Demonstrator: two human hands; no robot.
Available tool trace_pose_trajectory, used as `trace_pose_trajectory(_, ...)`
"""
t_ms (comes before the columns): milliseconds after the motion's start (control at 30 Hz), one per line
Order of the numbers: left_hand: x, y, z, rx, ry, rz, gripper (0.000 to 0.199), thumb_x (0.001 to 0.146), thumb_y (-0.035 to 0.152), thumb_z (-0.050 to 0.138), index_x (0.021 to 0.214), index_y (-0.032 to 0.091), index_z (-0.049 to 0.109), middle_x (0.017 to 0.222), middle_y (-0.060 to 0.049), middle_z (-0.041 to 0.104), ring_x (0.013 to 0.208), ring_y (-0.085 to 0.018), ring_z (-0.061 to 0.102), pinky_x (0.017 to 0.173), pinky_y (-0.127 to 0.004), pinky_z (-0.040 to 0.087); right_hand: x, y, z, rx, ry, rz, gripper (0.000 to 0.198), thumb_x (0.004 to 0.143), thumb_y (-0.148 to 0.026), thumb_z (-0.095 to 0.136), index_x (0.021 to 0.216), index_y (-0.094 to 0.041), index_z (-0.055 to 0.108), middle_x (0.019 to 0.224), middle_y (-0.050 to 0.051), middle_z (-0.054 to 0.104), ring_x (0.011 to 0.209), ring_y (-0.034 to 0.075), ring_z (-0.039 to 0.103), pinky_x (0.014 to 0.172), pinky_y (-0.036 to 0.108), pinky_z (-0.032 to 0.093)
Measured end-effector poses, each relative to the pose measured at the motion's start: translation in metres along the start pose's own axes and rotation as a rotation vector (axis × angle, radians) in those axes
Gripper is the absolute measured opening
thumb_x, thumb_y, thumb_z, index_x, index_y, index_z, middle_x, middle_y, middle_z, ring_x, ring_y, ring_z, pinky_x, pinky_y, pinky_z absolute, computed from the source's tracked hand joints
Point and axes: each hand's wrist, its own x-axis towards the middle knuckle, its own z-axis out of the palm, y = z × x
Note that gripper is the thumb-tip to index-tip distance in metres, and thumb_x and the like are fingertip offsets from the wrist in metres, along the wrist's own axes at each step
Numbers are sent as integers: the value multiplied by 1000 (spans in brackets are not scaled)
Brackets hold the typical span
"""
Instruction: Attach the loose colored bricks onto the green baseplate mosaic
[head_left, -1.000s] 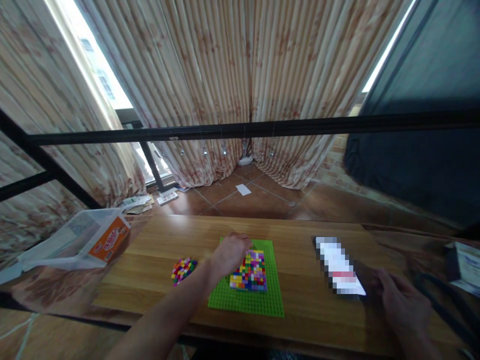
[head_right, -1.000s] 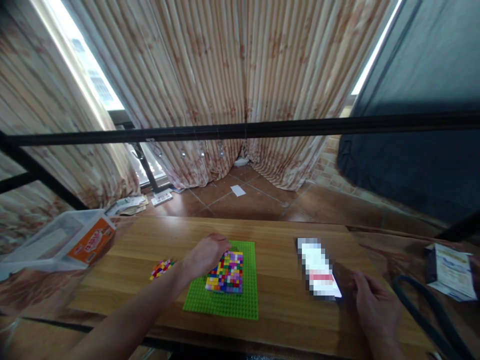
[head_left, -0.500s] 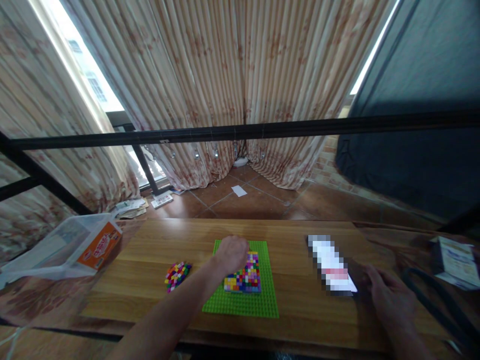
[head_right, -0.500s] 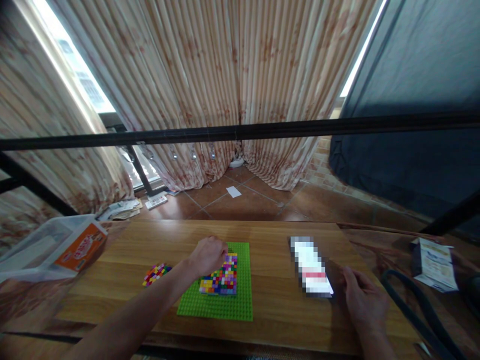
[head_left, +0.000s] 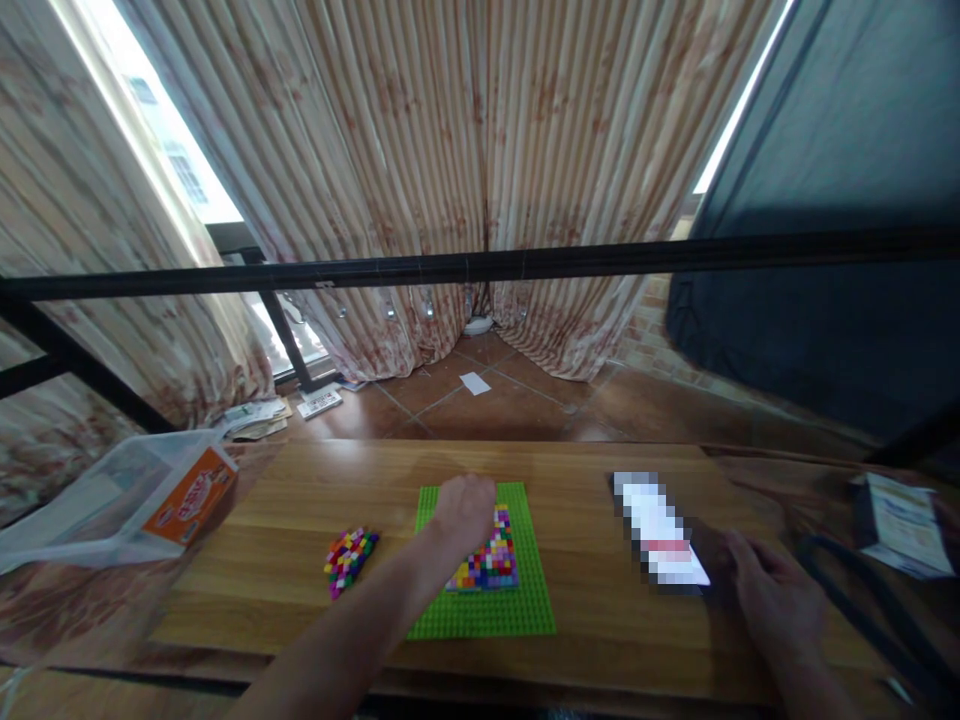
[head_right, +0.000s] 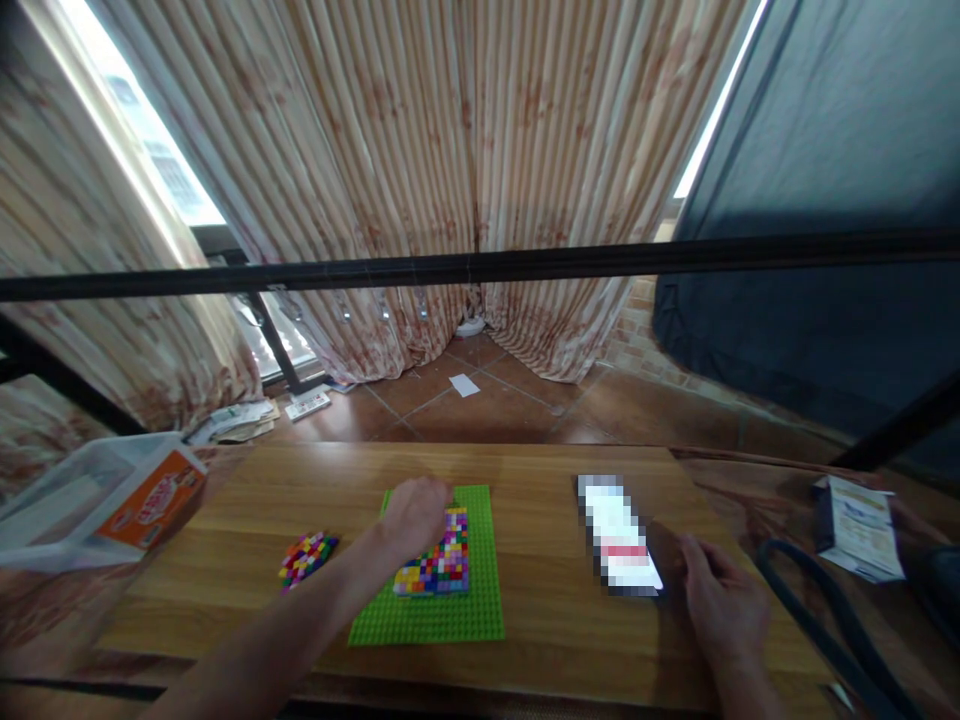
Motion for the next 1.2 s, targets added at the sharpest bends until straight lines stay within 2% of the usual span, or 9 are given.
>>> trace_pose_trajectory(167, -3, -2, -8, -22, -17, -10, 29, 80, 6, 50, 95, 14, 73, 98, -14, 74, 98, -26, 69, 88, -36, 55, -3, -2, 1, 13, 27, -51, 40, 72, -56, 56, 76, -18, 70, 57, 2, 63, 60, 20, 59, 59, 31, 42)
trace_pose_trajectory(300, -2, -4, -10, -51, -16, 6, 30, 80, 5, 50, 95, 14, 74, 102, -14, 74, 101, -25, 68, 91, -36, 53, 1, 3, 2, 6, 19, -60, 40, 73, -56, 57, 79, -19, 71, 63, 2, 65, 65, 21, 61, 62, 31, 43)
trace_pose_trajectory(467, -1, -11, -6, -84, -13, 7, 30, 81, 8, 50, 94, 17, 75, 97, -10, 75, 96, -23, 69, 88, -33, 53, 7, 9, 2, -38, 6, -48, 39, 73, -56, 55, 81, -21, 71, 66, 2, 67, 69, 23, 63, 65, 33, 44)
trace_pose_trajectory(667, -3, -27, 2, -157, 12, 99, 28, 86, 17, 48, 99, 19, 73, 99, -8, 74, 97, -21, 67, 89, -30, 51, 0, -5, -3, -89, -1, -21, 38, 73, -52, 54, 82, -19, 71, 66, 5, 67, 69, 25, 62, 64, 34, 43)
trace_pose_trajectory(833, 5, -36, 8, -211, -1, 109, 35, 89, 15, 41, 105, 20, 72, 103, -6, 74, 95, -18, 67, 88, -27, 50, -3, -10, -4, -115, 14, -17, 36, 75, -49, 54, 84, -18, 70, 71, 6, 68, 77, 25, 63, 69, 33, 43)
trace_pose_trajectory(1067, 9, -40, 12, -340, 31, 85, 31, 85, 15, 47, 93, 21, 76, 86, -2, 76, 80, -15, 67, 79, -24, 51, 1, -2, -2, -63, -4, -14, 34, 73, -52, 56, 78, -21, 70, 66, 4, 66, 73, 26, 63, 66, 34, 43)
trace_pose_trajectory(1200, 11, -43, 16, -416, 33, 61, 29, 82, 17, 51, 91, 22, 77, 84, 0, 76, 79, -15, 68, 76, -22, 51, 0, -4, -3, -97, 22, -55, 32, 73, -50, 55, 75, -21, 70, 63, 3, 65, 70, 25, 63, 65, 34, 43)
